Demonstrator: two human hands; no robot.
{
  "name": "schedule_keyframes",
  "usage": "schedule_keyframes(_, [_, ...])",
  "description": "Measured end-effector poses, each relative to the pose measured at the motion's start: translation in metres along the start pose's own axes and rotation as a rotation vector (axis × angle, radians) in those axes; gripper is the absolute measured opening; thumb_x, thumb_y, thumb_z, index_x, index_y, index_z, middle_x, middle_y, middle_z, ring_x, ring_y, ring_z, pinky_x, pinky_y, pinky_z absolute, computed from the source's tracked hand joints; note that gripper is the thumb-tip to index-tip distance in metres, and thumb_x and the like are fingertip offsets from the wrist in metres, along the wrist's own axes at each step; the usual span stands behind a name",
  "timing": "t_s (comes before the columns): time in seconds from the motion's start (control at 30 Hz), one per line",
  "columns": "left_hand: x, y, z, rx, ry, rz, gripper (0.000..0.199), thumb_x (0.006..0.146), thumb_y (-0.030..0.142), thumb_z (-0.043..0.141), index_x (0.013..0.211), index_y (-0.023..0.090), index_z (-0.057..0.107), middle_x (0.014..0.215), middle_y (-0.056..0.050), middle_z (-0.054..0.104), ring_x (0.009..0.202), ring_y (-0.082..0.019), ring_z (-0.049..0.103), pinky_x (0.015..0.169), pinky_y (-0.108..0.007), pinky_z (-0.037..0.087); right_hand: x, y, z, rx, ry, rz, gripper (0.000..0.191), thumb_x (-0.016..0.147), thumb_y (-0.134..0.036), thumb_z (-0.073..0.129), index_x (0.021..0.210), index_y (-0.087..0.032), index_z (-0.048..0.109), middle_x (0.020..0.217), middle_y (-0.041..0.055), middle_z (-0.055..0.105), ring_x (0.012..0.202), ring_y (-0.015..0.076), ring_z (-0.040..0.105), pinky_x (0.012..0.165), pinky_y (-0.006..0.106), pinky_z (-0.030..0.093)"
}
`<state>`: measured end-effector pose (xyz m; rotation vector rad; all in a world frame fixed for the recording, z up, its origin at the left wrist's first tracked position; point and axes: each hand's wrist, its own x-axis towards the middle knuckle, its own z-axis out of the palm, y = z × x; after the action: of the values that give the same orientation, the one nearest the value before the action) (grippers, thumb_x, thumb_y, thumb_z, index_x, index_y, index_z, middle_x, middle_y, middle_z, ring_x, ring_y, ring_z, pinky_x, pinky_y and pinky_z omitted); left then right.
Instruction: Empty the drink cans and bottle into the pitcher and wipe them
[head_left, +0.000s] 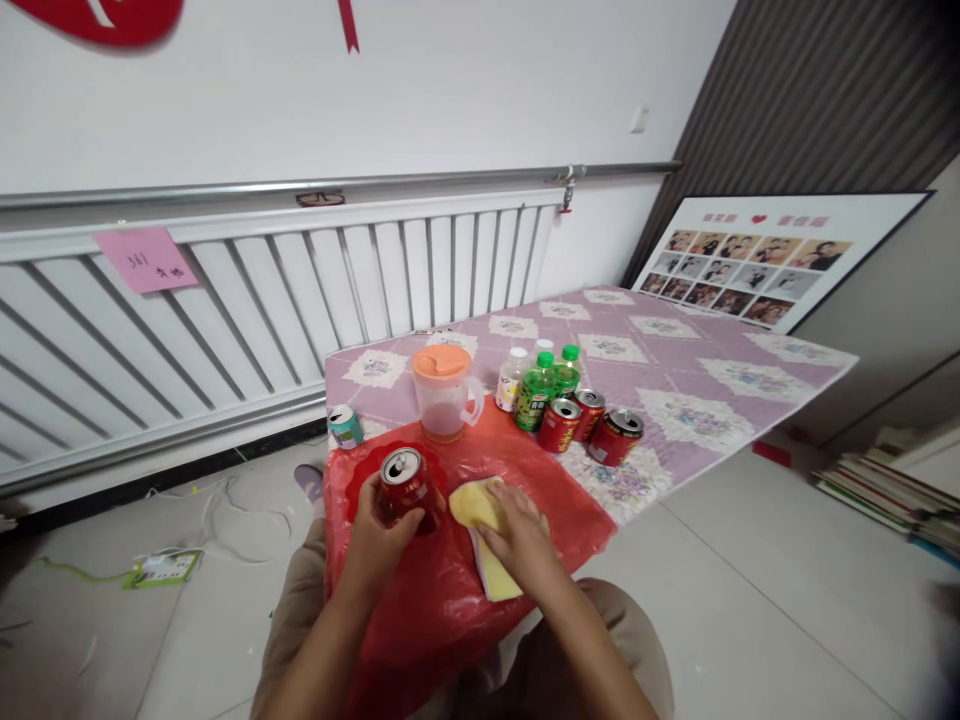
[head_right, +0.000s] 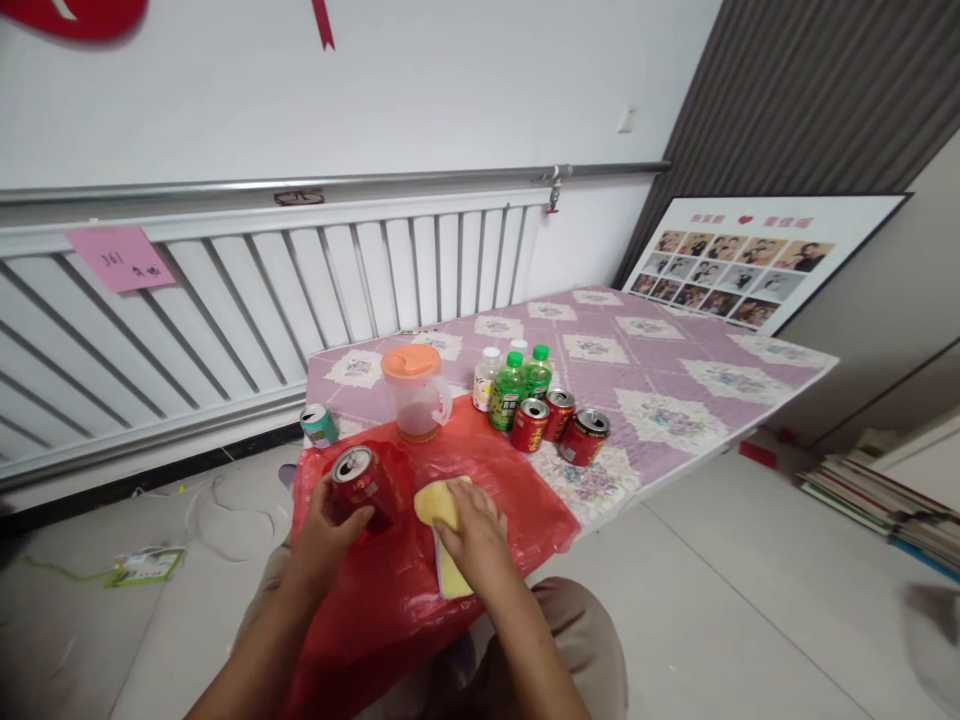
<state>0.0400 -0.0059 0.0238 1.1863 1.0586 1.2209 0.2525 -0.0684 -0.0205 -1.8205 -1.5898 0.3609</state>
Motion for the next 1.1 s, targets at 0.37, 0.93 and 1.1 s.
schedule_keyframes(0.37, [-0.013, -0.005, 0.042, -0.028, -0.024, 0.050, 0.073, 0.064, 0.018, 0.073, 0.129, 0.023, 0.041, 0.135, -0.013, 0.055, 0.121, -0.028, 0.059, 0.099, -0.042, 0.051, -0.004, -0.041, 0.004, 0.293, 0.103, -0.047, 0.068, 0.074, -0.029, 0.069, 0.138, -0.022, 0.048, 0.135, 0.0144, 0.057, 0.127, 0.0318, 0.053, 0.106, 0.055, 0.041])
schedule_keyframes(0.93, [-0.026, -0.017, 0.065, -0.019, -0.231, -0.010, 0.066, 0.071, 0.023, 0.070, 0.132, 0.024, 0.045, 0.130, -0.012, 0.057, 0.115, -0.026, 0.060, 0.093, -0.042, 0.054, -0.008, -0.023, -0.015, 0.898, -0.074, 0.216, 0.077, 0.074, -0.031, 0.072, 0.143, -0.022, 0.038, 0.138, 0.0138, 0.056, 0.117, 0.0276, 0.062, 0.098, 0.047, 0.050])
schedule_keyframes(1.1, [-0.025, -0.024, 0.062, -0.035, -0.357, -0.023, 0.062, 0.074, 0.024, 0.069, 0.133, 0.022, 0.047, 0.135, -0.014, 0.055, 0.118, -0.027, 0.059, 0.095, -0.043, 0.053, -0.010, -0.019, -0.026, 1.070, -0.022, 0.221, 0.082, 0.070, -0.039, 0.079, 0.140, -0.027, 0.040, 0.143, 0.0111, 0.053, 0.127, 0.0275, 0.055, 0.105, 0.045, 0.045])
